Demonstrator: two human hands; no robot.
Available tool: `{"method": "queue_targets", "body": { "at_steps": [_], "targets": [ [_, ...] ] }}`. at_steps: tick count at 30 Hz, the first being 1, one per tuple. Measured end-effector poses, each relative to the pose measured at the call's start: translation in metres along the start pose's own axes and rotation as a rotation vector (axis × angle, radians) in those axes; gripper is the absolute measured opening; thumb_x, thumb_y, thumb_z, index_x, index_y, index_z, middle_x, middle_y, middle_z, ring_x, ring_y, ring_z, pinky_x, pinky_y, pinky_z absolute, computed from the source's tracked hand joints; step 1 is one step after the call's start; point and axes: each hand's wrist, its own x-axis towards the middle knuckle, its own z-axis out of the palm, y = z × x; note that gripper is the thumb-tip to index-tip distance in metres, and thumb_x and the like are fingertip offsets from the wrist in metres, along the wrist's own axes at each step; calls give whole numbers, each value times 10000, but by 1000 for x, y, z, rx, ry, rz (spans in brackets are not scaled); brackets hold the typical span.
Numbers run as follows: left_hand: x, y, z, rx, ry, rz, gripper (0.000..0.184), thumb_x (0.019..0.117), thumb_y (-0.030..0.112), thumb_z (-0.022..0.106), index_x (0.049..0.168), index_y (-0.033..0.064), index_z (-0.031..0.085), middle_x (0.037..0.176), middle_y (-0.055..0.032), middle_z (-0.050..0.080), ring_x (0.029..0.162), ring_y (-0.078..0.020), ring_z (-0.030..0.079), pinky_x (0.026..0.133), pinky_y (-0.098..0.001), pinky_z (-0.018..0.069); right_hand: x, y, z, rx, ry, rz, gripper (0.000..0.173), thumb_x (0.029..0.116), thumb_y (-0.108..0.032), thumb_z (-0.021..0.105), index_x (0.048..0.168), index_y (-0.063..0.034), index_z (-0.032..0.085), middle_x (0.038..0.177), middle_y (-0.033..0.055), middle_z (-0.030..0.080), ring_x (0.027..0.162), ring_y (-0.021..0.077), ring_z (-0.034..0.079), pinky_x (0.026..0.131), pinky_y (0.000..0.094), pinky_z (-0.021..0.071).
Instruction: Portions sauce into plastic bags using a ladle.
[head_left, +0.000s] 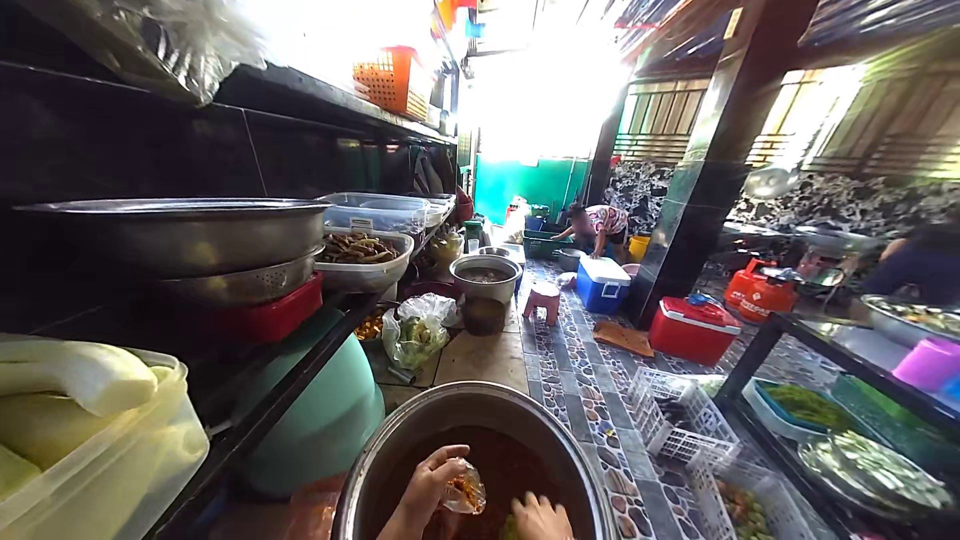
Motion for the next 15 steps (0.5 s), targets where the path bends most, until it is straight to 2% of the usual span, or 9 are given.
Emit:
{"method": "queue_targets", "body": {
  "at_steps": [2, 3, 4, 5, 7, 9, 11, 13, 15],
  "targets": [
    [6, 0, 7, 72, -99, 15, 346, 906, 177, 567, 1211, 47, 664, 1007, -95, 740, 847, -194, 709, 723, -368, 586, 20, 1, -21, 271, 51, -182, 462, 1050, -206, 499, 1512, -195, 530, 1519, 117, 525, 1382, 340, 506, 1100, 603, 417],
    [9, 1, 11, 110, -136, 48, 307, 874, 130, 579, 1151, 35, 670, 963, -73, 738, 825, -166, 700, 720, -346, 576, 32, 3, -31, 462, 27, -311, 403, 1058, -206, 501, 1446, -160, 598, 1475, 107, 566, 1342, 282, 548, 1112, 536, 438],
    [12, 3, 14, 150, -166, 86, 279, 851, 91, 612, 1119, 30, 664, 942, -58, 726, 818, -148, 688, 728, -337, 570, 41, 4, -39, 601, 6, -406, 311, 1042, -209, 551, 1289, -88, 697, 1326, 120, 666, 1216, 242, 629, 1061, 481, 482],
    [14, 5, 17, 210, -174, 114, 311, 804, 64, 640, 1114, 44, 649, 946, -53, 714, 827, -144, 683, 736, -339, 570, 45, 5, -47, 643, -10, -436, 266, 1011, -220, 606, 1168, -49, 737, 1160, 126, 725, 1078, 219, 678, 986, 459, 516],
    [15, 18, 20, 467, -120, 102, 469, 730, 32, 678, 1194, 71, 620, 1036, -105, 658, 916, -212, 655, 793, -400, 561, 45, 11, -58, 604, -31, -385, 280, 944, -279, 701, 1074, -37, 755, 1013, 116, 744, 955, 209, 696, 910, 462, 540],
    [10, 34, 24, 846, -12, 9, 532, 764, 37, 705, 1285, 94, 613, 1227, -224, 579, 1089, -356, 601, 913, -511, 525, 38, 19, -57, 572, -7, -297, 339, 876, -370, 755, 987, -50, 748, 906, 95, 715, 852, 204, 668, 811, 466, 533],
    [6, 41, 25, 1115, 65, -116, 417, 866, 176, 669, 1278, 126, 630, 1329, -227, 558, 1202, -383, 591, 983, -552, 516, 29, 22, -52, 561, 33, -208, 339, 887, -395, 688, 940, -62, 716, 854, 86, 681, 797, 212, 644, 754, 469, 517],
    [-2, 47, 27, 1168, 76, -180, 357, 947, 302, 583, 1228, 102, 674, 1261, -185, 645, 1184, -357, 629, 972, -582, 507, 13, 13, -53, 696, 63, -155, 280, 945, -326, 600, 937, -58, 679, 809, 75, 657, 732, 190, 632, 712, 424, 517],
    [-11, 54, 27, 902, 49, -177, 327, 966, 295, 562, 1166, 58, 665, 1059, -147, 701, 973, -283, 688, 839, -508, 552, -6, 1, -58, 1036, 82, -174, 179, 979, -227, 567, 901, -72, 611, 708, 26, 610, 619, 126, 596, 607, 314, 510]
  ]
}}
